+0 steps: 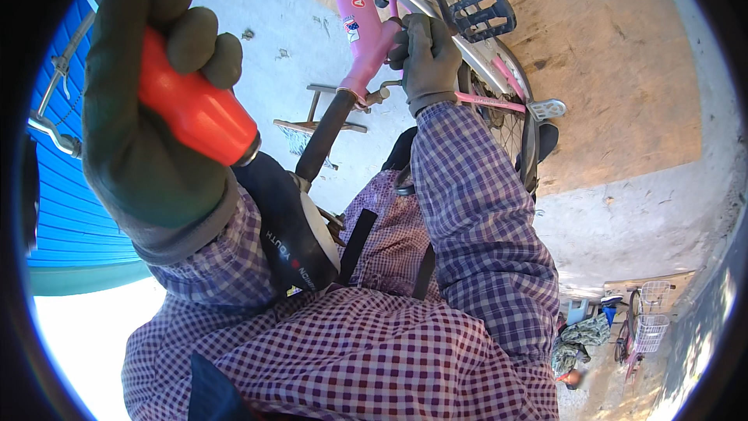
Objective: The person uses a screwdriver to tighten bolts on the handlebar stem and seat post of a pink bicycle. They first adjust the handlebar area, then move to the seat post, repeatedly turning the screwdriver to secure the components.
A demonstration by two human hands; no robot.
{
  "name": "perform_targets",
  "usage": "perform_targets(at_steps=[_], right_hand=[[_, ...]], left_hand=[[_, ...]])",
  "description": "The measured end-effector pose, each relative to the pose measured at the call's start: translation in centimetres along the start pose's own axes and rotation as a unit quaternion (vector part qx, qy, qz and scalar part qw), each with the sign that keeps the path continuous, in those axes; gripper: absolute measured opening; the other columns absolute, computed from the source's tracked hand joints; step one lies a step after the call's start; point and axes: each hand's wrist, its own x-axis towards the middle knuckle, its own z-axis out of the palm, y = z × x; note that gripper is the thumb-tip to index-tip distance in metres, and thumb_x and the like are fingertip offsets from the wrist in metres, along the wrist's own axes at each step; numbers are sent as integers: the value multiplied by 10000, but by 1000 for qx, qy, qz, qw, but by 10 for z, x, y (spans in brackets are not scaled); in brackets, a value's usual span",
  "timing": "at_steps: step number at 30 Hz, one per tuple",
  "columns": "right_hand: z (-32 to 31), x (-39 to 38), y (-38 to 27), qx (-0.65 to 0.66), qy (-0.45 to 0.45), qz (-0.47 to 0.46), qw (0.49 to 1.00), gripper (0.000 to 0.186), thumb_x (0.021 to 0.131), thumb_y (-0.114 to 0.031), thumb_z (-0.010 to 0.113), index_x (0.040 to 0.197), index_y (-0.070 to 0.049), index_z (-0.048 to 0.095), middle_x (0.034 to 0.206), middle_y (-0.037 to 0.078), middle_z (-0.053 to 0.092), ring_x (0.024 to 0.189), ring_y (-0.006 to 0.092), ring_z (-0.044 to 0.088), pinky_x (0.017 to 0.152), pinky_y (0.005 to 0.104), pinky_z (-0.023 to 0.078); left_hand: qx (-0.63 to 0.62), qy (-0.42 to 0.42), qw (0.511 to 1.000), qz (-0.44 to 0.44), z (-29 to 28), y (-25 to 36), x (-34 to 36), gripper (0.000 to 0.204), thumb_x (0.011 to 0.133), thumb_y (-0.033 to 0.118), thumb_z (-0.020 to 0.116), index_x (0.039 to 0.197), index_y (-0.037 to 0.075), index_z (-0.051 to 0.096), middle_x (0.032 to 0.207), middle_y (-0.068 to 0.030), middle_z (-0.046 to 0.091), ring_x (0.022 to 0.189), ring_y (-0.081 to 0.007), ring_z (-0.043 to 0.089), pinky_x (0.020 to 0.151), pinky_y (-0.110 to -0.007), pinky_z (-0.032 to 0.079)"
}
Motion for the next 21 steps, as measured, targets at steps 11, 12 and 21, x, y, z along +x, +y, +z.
perform_targets(at_steps=[11,12,21], right_hand=[[2,1,3,-11,-8,-12,1000,265,1066,-209,541,1163,10,654,811,79,685,577,126,637,517,276,560],[2,1,3,-6,-16,-16,1000,265,1068,-208,538,1162,10,655,813,78,684,584,126,639,526,276,563],[5,-2,9,29,-73,-62,995,313,1090,-228,482,1168,10,669,824,78,690,608,132,633,605,272,541]], left_hand=[[4,11,1000,12,0,4,-1,402,1012,292,681,1210,-58,662,941,-93,684,748,-167,659,655,-330,557],[4,12,1000,10,0,5,-1,402,1011,291,681,1208,-58,662,940,-93,683,748,-167,659,655,-330,557],[-2,27,1000,10,-11,3,-21,395,1010,289,682,1197,-59,663,935,-93,682,745,-167,658,655,-328,556]])
